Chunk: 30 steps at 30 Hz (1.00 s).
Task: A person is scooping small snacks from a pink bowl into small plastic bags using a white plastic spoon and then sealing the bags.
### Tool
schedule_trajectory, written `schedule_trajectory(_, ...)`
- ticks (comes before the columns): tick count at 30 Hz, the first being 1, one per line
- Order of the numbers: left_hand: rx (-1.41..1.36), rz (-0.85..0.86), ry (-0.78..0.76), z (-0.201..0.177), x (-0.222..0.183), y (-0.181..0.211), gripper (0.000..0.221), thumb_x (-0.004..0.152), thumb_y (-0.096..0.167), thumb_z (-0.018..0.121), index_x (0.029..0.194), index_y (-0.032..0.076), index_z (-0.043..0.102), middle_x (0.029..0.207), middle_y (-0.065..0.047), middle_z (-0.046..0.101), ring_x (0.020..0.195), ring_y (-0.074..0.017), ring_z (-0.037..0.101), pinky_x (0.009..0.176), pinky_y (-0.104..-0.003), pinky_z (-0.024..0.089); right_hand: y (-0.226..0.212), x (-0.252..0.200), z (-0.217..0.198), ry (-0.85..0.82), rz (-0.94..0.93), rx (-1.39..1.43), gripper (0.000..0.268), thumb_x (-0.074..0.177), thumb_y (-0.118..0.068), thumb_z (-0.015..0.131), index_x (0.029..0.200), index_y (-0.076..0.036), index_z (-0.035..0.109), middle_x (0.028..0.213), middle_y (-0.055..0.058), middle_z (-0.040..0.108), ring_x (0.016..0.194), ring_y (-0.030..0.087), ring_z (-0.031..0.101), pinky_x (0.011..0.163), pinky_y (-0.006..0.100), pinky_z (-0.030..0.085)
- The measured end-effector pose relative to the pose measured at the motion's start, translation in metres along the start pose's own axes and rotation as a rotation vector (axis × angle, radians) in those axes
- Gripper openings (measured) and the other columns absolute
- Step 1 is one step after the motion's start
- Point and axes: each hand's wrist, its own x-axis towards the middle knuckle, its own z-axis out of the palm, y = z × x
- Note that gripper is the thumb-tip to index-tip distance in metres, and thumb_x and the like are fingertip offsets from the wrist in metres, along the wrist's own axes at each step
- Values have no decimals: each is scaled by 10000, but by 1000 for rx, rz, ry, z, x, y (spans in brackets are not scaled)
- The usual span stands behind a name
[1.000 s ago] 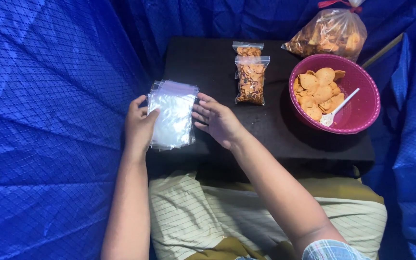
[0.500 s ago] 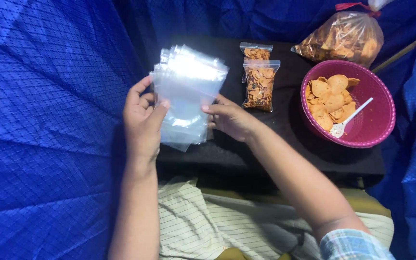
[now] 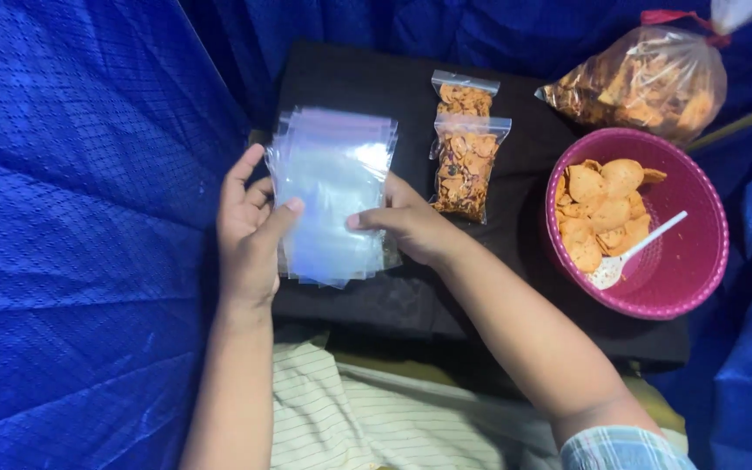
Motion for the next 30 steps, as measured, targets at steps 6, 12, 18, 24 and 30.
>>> schedule_trajectory(6, 374, 511, -122, 0, -7, 18, 768, 870, 6, 804, 1503, -127, 391, 984, -198, 707, 1088, -318, 687, 1043, -392, 514, -19, -6, 8, 37, -753, -534, 392, 776, -168, 897, 1139, -91, 770, 1082, 134, 762, 1068, 384, 712, 1006, 480, 500)
schedule_trajectory(12, 975, 710, -177, -32, 5, -3, 132, 829, 201, 896, 904, 147, 802, 1019, -28, 760, 1156, -343, 668, 1068, -488, 497, -13, -2, 4, 11, -818, -986, 313, 847, -255, 841, 1150, -204, 782, 1253, 85, 722, 1256, 409, 604, 1111, 591, 363)
schedule_trajectory(18, 985, 661, -210, -48, -4, 3, 146, 835, 77, 894, 916, 137, 789, 970, -19, 759, 894, -307, 701, 852, -414, 552, -16, -6, 11, -149, -649, -921, 398, 800, -64, 829, 1187, -115, 755, 1174, 161, 738, 1164, 449, 632, 1057, 660, 380)
schedule_trajectory(24, 966, 437, -362, -58, -10, 16, 211, 868, -30, 742, 1017, 112, 790, 1067, -100, 776, 1056, -398, 708, 980, -493, 529, -32, -14, 18, -253, -496, -879, 487, 724, 95, 670, 1189, -31, 740, 1176, 242, 724, 1161, 525, 600, 1008, 668, 391)
schedule_trajectory(30, 1065, 452, -270, -52, -21, 40, 338, 908, -153, 606, 1061, 88, 787, 1116, -122, 776, 1081, -385, 712, 1040, -533, 494, -33, -14, 15, -314, -430, -812, 639, 629, 72, 494, 1211, -26, 739, 1259, 231, 717, 1249, 528, 583, 1044, 678, 382)
